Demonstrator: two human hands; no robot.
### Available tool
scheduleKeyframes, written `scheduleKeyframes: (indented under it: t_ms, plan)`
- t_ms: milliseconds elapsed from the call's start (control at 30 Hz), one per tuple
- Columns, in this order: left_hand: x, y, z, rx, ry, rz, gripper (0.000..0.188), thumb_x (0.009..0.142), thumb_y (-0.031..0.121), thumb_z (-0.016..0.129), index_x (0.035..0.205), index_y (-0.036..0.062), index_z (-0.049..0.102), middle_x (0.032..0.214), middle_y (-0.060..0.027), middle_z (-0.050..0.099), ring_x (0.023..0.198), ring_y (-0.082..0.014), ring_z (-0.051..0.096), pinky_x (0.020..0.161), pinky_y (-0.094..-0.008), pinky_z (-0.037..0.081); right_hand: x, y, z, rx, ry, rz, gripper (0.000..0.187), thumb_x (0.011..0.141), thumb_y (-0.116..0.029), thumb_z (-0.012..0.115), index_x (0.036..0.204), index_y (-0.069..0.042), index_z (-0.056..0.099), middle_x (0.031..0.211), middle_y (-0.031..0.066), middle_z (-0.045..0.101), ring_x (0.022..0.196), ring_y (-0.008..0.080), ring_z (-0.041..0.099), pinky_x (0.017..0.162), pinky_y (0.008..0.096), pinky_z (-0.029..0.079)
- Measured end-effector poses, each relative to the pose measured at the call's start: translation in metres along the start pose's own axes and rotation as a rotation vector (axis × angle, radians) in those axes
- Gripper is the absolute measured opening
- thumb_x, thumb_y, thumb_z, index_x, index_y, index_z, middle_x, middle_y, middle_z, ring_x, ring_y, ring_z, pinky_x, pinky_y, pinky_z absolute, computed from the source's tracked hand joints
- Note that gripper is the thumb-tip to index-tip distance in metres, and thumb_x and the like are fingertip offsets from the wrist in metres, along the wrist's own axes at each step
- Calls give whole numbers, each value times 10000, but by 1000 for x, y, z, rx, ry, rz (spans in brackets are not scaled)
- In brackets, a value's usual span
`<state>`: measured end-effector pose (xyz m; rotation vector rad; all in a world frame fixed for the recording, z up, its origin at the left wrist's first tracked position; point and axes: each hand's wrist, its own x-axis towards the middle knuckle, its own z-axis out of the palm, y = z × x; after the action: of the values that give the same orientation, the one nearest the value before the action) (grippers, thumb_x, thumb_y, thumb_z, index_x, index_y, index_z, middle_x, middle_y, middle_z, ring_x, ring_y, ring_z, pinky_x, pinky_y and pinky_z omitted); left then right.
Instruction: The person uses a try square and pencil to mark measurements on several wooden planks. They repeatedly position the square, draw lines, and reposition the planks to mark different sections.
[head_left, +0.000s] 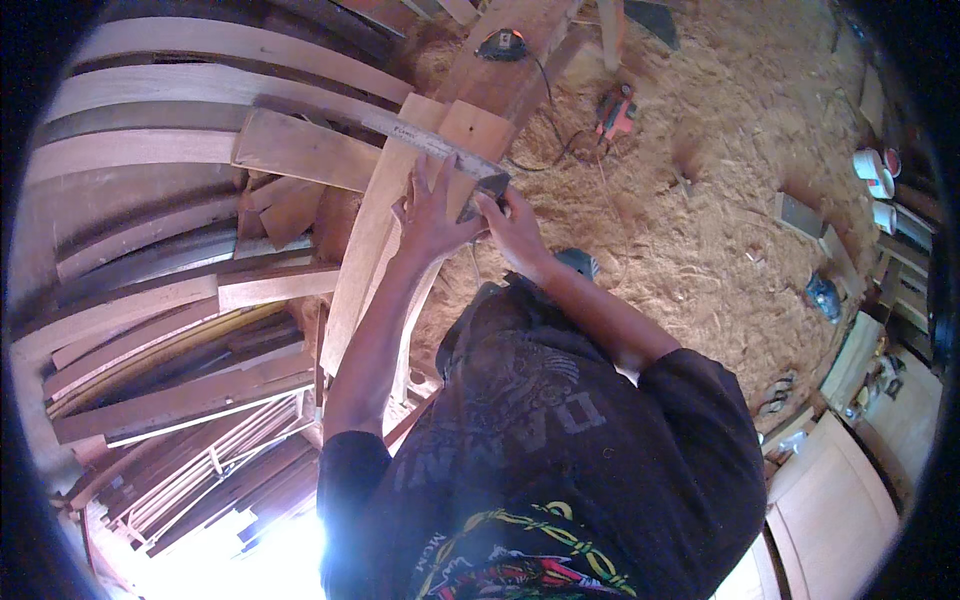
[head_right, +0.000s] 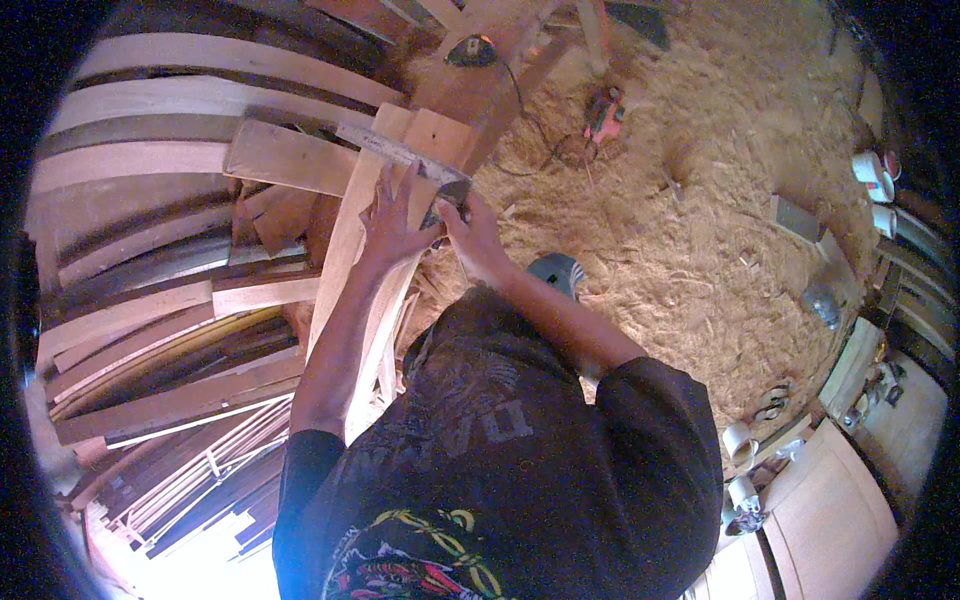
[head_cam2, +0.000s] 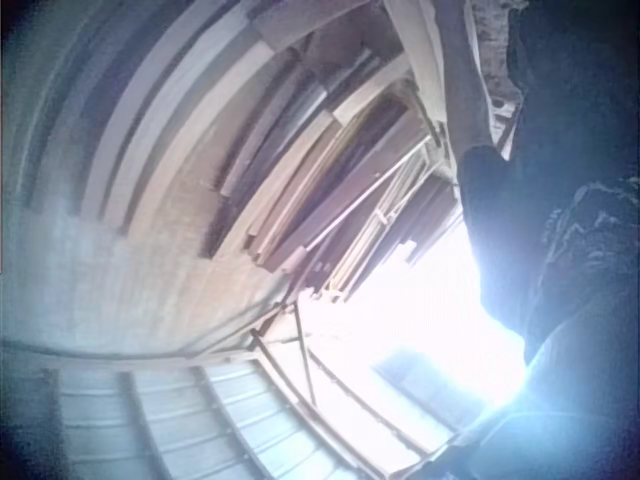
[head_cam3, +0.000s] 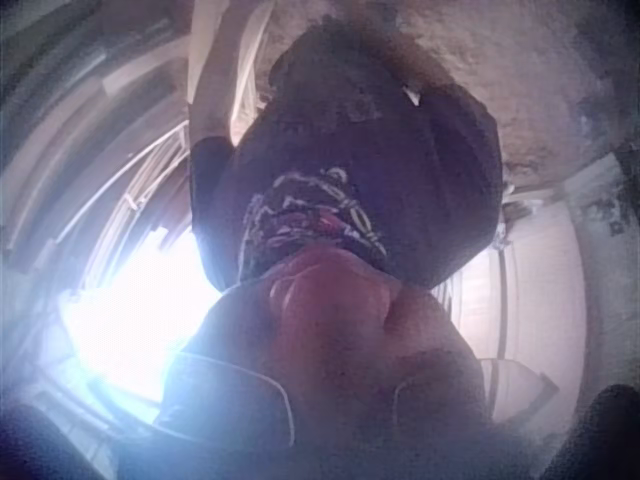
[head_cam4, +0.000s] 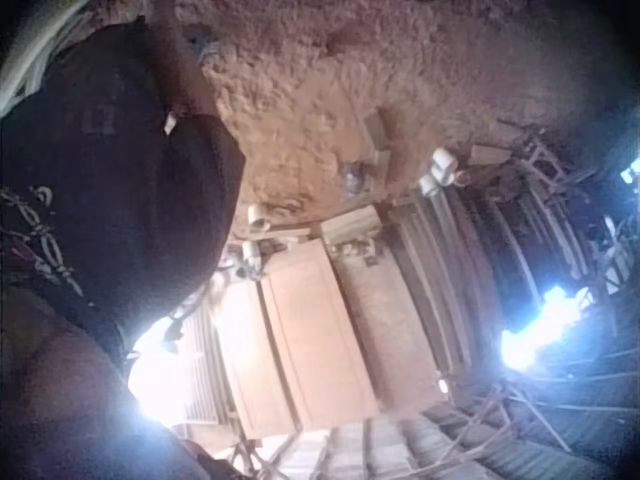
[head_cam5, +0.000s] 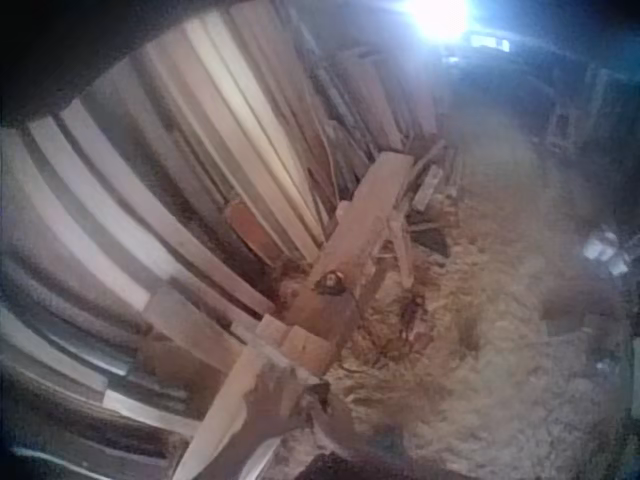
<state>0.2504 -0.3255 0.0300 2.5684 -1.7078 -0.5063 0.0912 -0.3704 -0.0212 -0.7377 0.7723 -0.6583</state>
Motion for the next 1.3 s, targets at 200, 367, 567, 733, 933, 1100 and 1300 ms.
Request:
scheduleKeyframes:
  t_ms: [200,367,567,733,933,1100,1300]
  plan:
    - [-20,16,25,-6,348,232,1054,771,563,815,1643,216,334,1697,-183,292,1575,-418,235,1198,-659,225,6,-2,-14,66,-93,73,359,1018,-331,705,1235,-55,629,965,33,706,763,143,666,636,310,539]
    - [-77,73,57,-215,414,167,932,832,305,809,1629,150,350,1683,-164,331,1565,-370,293,1189,-605,318,15,-7,-28,-197,-95,49,409,1046,-287,660,1362,-33,604,1232,109,698,1069,237,682,870,376,572]
    - [-100,82,50,-541,273,-37,840,896,244,751,1616,97,344,1720,-178,222,1581,-387,254,1201,-607,323,18,-25,-30,-208,-83,135,410,1049,-280,655,1374,-41,580,1312,126,653,1163,271,653,949,412,555]
    - [-110,75,45,-529,420,-76,794,907,256,717,1598,79,369,1688,-199,291,1582,-382,255,1216,-585,311,39,-11,-55,-92,-161,224,483,1045,-320,664,1441,-89,511,1392,123,589,1235,288,597,975,452,546]
    - [-72,53,54,-248,430,-99,902,855,317,743,1624,94,327,1684,-189,304,1578,-396,255,1200,-575,292,46,10,-77,-474,-218,-139,557,1057,-350,641,1514,-82,470,1524,150,495,1401,297,487,1069,493,514]
    - [-80,20,49,-218,336,-207,987,836,371,756,1658,144,261,1706,-209,232,1592,-402,190,1196,-657,217,23,-4,-73,-249,-246,38,661,1048,-344,649,1582,-51,392,1596,152,416,1462,312,430,1171,511,423]
    - [-141,-58,47,262,35,-203,1029,786,391,824,1644,191,292,1642,-186,345,1530,-393,326,1126,-645,363,12,-43,-130,-1130,-389,-836,564,1054,-238,585,1526,30,433,1508,157,516,1424,292,484,1182,482,399]
